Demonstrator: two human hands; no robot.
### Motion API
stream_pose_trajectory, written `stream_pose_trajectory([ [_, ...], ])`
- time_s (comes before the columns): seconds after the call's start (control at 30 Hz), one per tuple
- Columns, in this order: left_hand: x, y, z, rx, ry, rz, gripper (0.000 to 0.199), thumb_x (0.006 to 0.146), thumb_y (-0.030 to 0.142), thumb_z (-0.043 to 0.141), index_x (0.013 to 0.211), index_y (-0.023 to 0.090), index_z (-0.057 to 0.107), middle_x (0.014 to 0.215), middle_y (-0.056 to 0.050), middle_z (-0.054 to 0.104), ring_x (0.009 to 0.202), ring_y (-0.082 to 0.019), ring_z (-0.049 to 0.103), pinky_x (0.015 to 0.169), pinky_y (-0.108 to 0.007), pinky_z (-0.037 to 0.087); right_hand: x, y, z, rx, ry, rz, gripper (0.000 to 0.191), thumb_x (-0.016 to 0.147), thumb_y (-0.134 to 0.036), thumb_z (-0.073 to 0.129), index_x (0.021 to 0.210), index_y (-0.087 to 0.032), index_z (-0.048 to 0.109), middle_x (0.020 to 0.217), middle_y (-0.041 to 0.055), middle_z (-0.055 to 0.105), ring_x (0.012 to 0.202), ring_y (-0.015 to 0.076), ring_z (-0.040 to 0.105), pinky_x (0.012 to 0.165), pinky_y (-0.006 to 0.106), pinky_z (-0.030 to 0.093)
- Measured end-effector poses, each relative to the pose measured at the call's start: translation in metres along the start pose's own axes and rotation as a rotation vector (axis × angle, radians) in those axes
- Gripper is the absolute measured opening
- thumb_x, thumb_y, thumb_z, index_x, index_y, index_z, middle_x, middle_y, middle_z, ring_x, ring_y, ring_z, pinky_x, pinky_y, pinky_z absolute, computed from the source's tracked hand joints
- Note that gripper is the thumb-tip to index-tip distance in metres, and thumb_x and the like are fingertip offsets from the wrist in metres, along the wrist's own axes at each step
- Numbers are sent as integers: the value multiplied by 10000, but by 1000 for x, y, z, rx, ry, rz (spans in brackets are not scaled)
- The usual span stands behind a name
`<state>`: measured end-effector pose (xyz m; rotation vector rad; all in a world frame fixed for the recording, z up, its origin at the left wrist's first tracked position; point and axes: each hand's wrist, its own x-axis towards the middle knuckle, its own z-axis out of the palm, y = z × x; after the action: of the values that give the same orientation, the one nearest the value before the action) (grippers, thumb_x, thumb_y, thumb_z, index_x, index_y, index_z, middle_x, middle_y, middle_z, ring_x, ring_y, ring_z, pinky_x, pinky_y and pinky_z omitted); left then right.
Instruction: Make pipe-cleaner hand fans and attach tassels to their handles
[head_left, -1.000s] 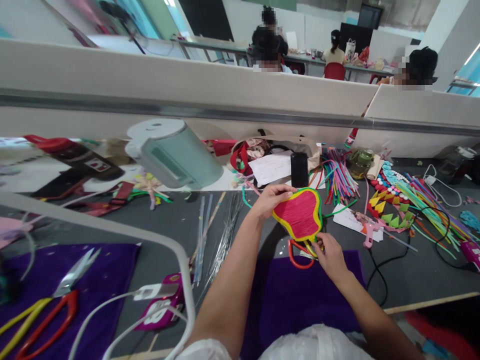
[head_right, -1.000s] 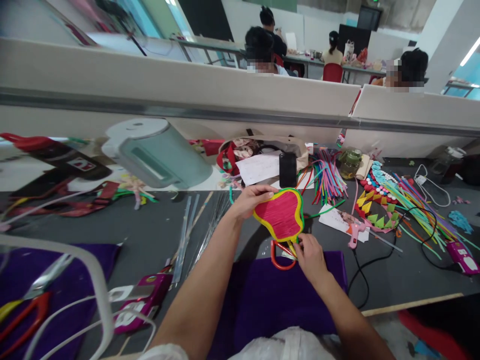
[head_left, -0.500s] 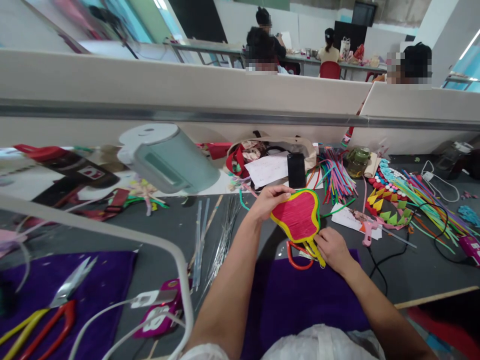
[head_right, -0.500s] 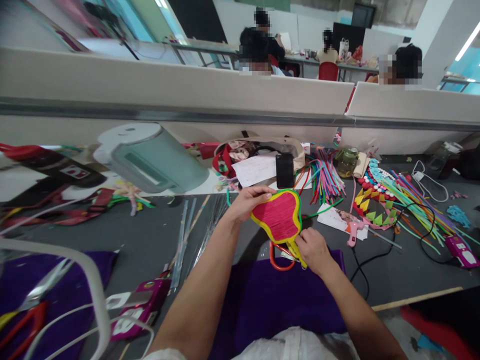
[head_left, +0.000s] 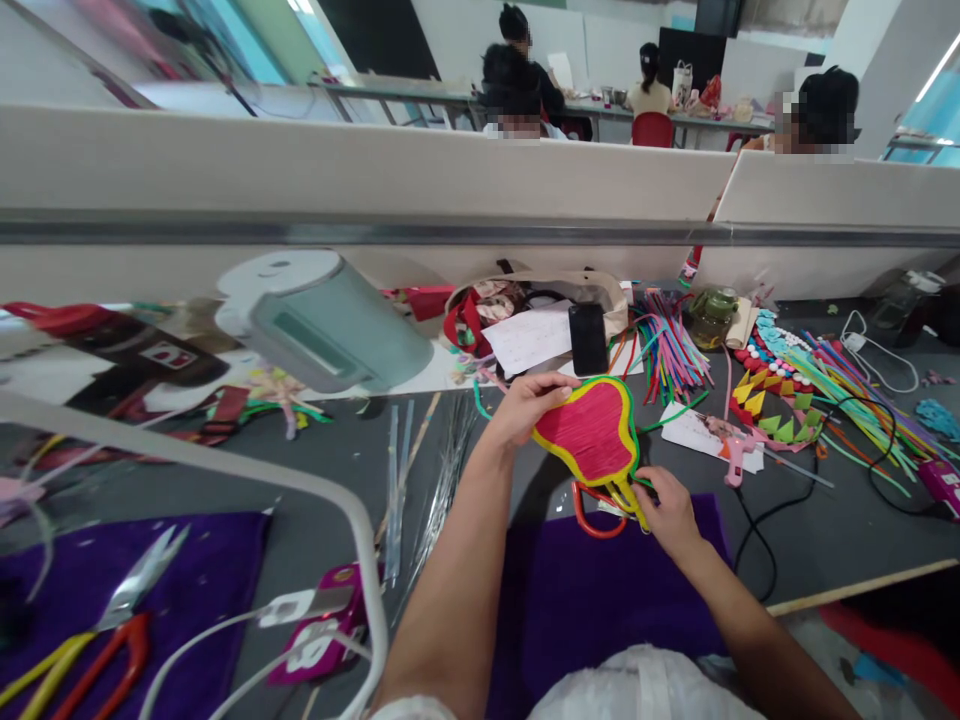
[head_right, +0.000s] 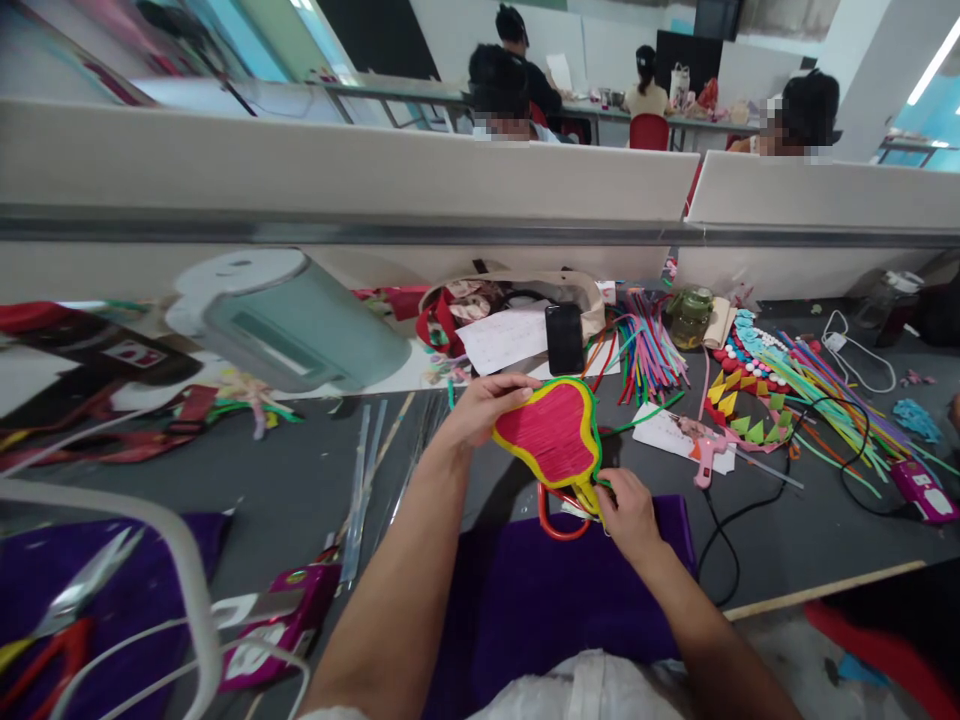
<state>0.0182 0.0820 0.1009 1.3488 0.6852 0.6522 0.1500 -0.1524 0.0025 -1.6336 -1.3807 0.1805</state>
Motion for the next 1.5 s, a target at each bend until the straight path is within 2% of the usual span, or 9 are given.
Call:
stream_pose_trajectory([
  [0.17,-2,1,1,5,10,14,319,577,339,847,814,146,756,742,-39,718,607,-130,600,587,-231,447,0,2,-2,-20,3,-104,231,955,-152,456,1058,-184,659,934,103,676,876,213,631,783,341,520],
  [0.3,-2,1,1,6,9,7,328,583,349,844,822,144,753,731,-40,713,605,-134,594,575,-233,448,2,1,-1,-26,5,-123,243,955,-144,455,1054,-180,674,920,109,671,857,212,626,763,340,523],
  [0.4,-2,1,1,2,2,19,321,585,343,846,820,145,756,744,-41,714,609,-130,589,571,-227,441,5,-3,-1,1,15,-90,199,952,-178,490,1012,-185,679,905,100,669,848,210,621,765,342,518],
  [0.6,-2,3,1,-1,-22,38,284,601,323,841,818,158,762,747,-30,711,611,-121,584,577,-220,433,15,-8,-2,46,132,64,95,919,-219,549,910,-191,639,862,71,639,840,206,607,763,335,510],
  [0.67,-3,4,1,6,-24,43,289,607,328,838,830,159,763,752,-32,711,616,-126,587,578,-224,435,17,-10,-1,61,139,105,86,908,-241,564,951,-195,623,866,63,633,833,202,609,751,324,517],
  [0.83,-5,6,2,22,-16,47,303,604,343,834,828,153,760,743,-40,713,607,-137,591,569,-235,434,24,-13,-2,40,147,105,282,923,-285,550,1188,-198,591,983,91,667,885,214,630,823,350,521],
  [1.07,-7,7,3,31,-16,50,299,622,349,823,832,149,751,747,-43,713,608,-136,591,569,-234,433,34,-12,-12,-6,50,3,346,953,-279,505,1284,-212,584,896,69,659,832,205,616,786,332,509],
  [1.27,-5,5,1,37,-21,56,280,635,345,817,825,150,750,749,-39,712,620,-138,596,586,-235,436,38,-2,-19,-6,-50,-88,391,959,-215,464,1342,-220,542,951,80,673,869,211,619,794,331,500],
  [1.5,-4,4,2,47,-21,60,272,639,345,811,825,154,755,754,-43,717,624,-147,603,587,-244,436,39,0,-24,-19,-78,-65,416,943,-199,481,1358,-211,517,893,68,656,829,204,614,784,329,504],
])
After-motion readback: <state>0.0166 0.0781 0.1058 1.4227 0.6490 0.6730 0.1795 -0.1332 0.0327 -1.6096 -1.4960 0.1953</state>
